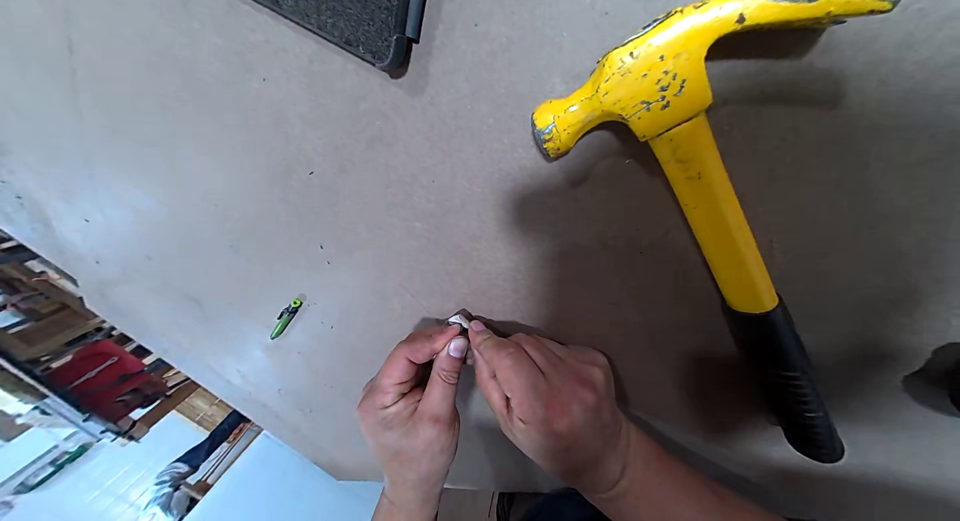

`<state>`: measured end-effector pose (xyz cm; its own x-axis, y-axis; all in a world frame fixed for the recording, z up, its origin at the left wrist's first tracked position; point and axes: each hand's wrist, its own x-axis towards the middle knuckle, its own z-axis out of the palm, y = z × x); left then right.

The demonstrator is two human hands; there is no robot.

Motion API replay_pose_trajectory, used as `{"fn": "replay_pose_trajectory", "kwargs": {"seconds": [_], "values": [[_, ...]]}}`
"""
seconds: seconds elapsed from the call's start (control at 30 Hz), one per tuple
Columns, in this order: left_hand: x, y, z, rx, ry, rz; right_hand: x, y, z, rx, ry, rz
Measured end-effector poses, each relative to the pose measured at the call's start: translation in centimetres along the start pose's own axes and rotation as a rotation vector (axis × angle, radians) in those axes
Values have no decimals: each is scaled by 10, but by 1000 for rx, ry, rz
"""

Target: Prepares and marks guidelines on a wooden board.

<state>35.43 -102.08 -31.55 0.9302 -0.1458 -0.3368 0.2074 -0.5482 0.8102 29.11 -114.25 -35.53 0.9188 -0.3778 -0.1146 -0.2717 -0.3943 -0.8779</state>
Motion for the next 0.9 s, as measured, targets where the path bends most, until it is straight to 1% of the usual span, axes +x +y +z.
{"fn": "replay_pose_trajectory", "kwargs": {"seconds": [0.5, 0.6, 0.7, 0.77, 0.83, 0.9], "values": [[4, 1, -4, 10, -35, -8, 0, 1, 0, -2, 10, -7], [9, 11, -5, 92, -71, -46, 3, -1, 0, -22, 17, 45], [15, 21, -5, 177, -111, -85, 11, -6, 0, -45, -20, 174], [18, 23, -2, 181, -124, -96, 16, -7, -1, -64, -50, 233], [20, 22, 1, 177, -129, -91, 19, -7, -3, -91, -72, 250], [21, 21, 3, 189, -123, -106, 20, -8, -4, -92, -70, 221]]}}
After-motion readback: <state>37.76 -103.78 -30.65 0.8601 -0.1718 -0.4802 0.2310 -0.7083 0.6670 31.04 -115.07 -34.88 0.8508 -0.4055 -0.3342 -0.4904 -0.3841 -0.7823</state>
